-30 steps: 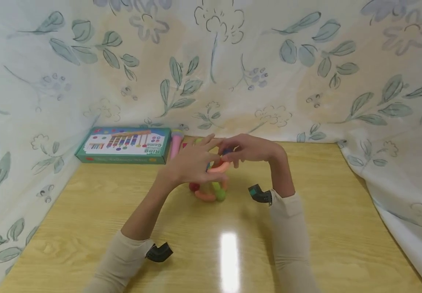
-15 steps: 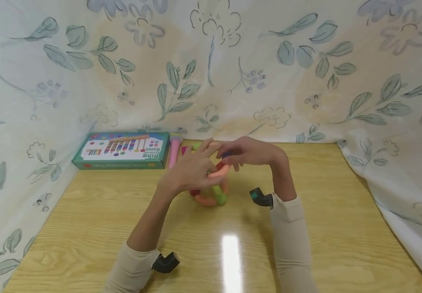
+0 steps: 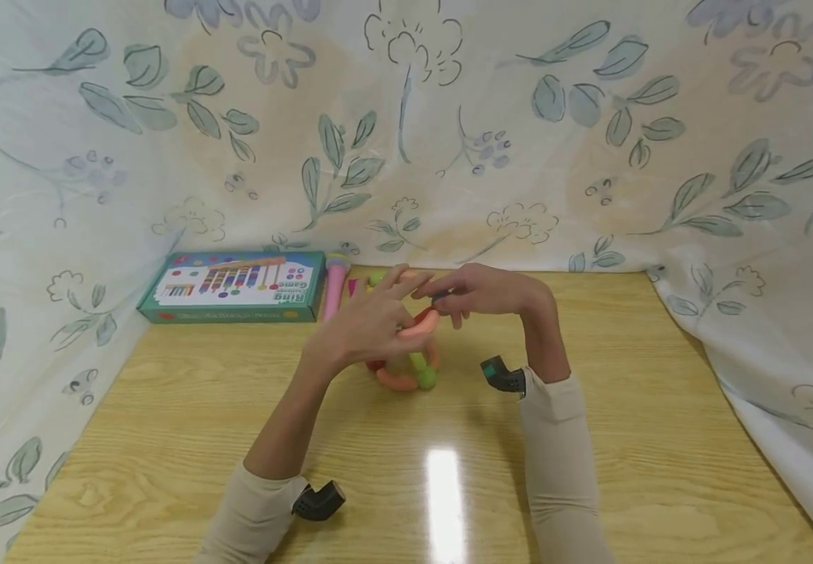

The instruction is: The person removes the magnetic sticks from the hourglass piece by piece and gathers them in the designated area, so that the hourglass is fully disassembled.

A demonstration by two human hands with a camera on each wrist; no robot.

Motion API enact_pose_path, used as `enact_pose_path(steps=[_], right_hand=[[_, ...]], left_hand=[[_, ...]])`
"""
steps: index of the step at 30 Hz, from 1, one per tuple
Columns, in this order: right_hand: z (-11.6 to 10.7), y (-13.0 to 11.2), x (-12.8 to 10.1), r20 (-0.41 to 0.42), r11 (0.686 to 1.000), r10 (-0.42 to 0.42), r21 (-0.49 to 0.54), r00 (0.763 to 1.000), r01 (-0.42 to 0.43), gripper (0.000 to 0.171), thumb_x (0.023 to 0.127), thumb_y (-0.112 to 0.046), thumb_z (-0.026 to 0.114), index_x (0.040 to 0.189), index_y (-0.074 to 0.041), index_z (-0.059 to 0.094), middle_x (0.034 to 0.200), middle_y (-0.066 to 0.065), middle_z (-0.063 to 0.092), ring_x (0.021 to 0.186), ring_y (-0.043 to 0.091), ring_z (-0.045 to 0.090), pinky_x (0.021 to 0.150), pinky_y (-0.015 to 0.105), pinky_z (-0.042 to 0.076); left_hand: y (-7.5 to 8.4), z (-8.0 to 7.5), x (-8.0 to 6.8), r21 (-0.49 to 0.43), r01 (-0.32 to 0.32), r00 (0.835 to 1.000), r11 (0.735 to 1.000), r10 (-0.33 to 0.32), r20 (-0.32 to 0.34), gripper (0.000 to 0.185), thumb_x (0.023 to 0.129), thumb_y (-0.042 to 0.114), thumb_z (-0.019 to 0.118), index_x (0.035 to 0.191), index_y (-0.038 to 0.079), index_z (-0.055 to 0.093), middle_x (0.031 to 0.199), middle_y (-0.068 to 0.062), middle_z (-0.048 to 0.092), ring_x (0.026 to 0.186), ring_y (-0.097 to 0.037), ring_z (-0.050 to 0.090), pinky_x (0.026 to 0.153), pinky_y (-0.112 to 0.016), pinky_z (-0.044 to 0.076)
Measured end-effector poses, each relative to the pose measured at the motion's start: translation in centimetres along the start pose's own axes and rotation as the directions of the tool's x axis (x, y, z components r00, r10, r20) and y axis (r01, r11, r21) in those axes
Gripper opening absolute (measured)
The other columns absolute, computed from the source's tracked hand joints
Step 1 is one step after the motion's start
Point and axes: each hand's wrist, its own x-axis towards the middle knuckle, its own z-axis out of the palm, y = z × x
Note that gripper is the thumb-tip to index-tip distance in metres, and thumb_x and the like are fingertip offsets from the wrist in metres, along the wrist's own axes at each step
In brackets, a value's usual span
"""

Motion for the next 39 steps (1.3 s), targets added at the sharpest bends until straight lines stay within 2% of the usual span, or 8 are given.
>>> enact_pose_path(steps=[10,17,22,25,28,32,35,39], right_hand=[[-0.3,0.4,-0.2,0.044,0.998,-0.038,0.053,0.998,0.035,0.044,0.112,-0.018,0.047,0.155,-0.007,0.050,0.091,0.007,0.067,0.075,0.016,0.065,0.082,0.029,0.054],[-0.3,1.0,-0.3,0.054,0.995,-0.070,0.079,0.996,0.066,0.047,0.112,-0.014,0.045,0.158,-0.004,0.044,0.102,0.007,0.067,0.075,0.016,0.065,0.084,0.030,0.055],[-0.4,1.3,-0.3,0.059,0.994,-0.087,0.075,0.995,0.082,0.047,0.112,-0.013,0.046,0.159,-0.009,0.044,0.119,0.011,0.069,0.077,0.017,0.066,0.080,0.030,0.056],[-0.4,1.4,-0.3,0.065,0.995,-0.085,0.063,0.994,0.081,0.048,0.112,-0.014,0.046,0.159,-0.010,0.044,0.121,0.011,0.070,0.079,0.017,0.067,0.083,0.030,0.056],[-0.5,1.5,-0.4,0.070,0.994,-0.092,0.057,0.993,0.088,0.046,0.111,-0.014,0.046,0.157,-0.008,0.047,0.122,0.010,0.071,0.080,0.016,0.068,0.085,0.029,0.055],[-0.6,1.6,-0.3,0.082,0.993,-0.108,0.066,0.991,0.102,0.042,0.111,-0.011,0.044,0.152,-0.004,0.053,0.112,0.009,0.073,0.080,0.020,0.069,0.081,0.030,0.057],[-0.6,1.8,-0.2,0.084,0.992,-0.102,0.089,0.991,0.095,0.040,0.112,-0.009,0.041,0.148,-0.004,0.057,0.097,0.006,0.071,0.078,0.022,0.068,0.075,0.030,0.056],[-0.6,2.4,0.0,0.075,0.986,-0.126,0.123,0.989,0.117,0.039,0.111,-0.007,0.039,0.143,-0.006,0.062,0.090,0.005,0.069,0.074,0.020,0.067,0.067,0.030,0.054]], left_hand=[[-0.2,0.1,0.1,-0.015,-0.008,1.000,1.000,0.008,0.005,0.050,0.101,0.052,0.049,0.068,0.025,0.076,0.172,-0.001,0.033,0.163,-0.041,0.020,0.114,-0.082,0.026],[-0.2,0.2,0.1,0.016,-0.007,1.000,1.000,0.007,0.002,0.051,0.101,0.053,0.048,0.066,0.025,0.073,0.170,-0.002,0.038,0.162,-0.037,0.023,0.115,-0.081,0.027],[-0.2,0.3,0.0,0.018,-0.008,1.000,1.000,0.008,-0.014,0.052,0.100,0.052,0.050,0.059,0.024,0.065,0.167,-0.001,0.041,0.160,-0.030,0.028,0.116,-0.079,0.027],[-0.1,0.3,0.0,0.010,-0.005,1.000,1.000,0.006,-0.019,0.054,0.100,0.052,0.051,0.056,0.023,0.062,0.167,0.000,0.042,0.158,-0.026,0.030,0.115,-0.078,0.028],[-0.2,0.3,0.1,0.012,-0.002,1.000,1.000,0.002,-0.021,0.055,0.100,0.052,0.050,0.055,0.022,0.060,0.167,-0.001,0.041,0.157,-0.025,0.030,0.114,-0.078,0.029],[-0.3,0.2,0.2,0.030,0.007,1.000,1.000,-0.006,-0.018,0.055,0.101,0.051,0.049,0.055,0.021,0.059,0.168,0.000,0.040,0.158,-0.026,0.030,0.113,-0.077,0.031],[-0.3,0.2,0.2,0.031,-0.001,1.000,1.000,0.002,-0.023,0.055,0.101,0.050,0.050,0.055,0.020,0.058,0.166,0.000,0.042,0.156,-0.027,0.032,0.111,-0.076,0.032],[-0.3,0.2,0.2,0.019,-0.018,0.999,1.000,0.018,-0.032,0.054,0.100,0.049,0.051,0.055,0.021,0.058,0.163,0.000,0.045,0.155,-0.028,0.034,0.110,-0.076,0.033]])
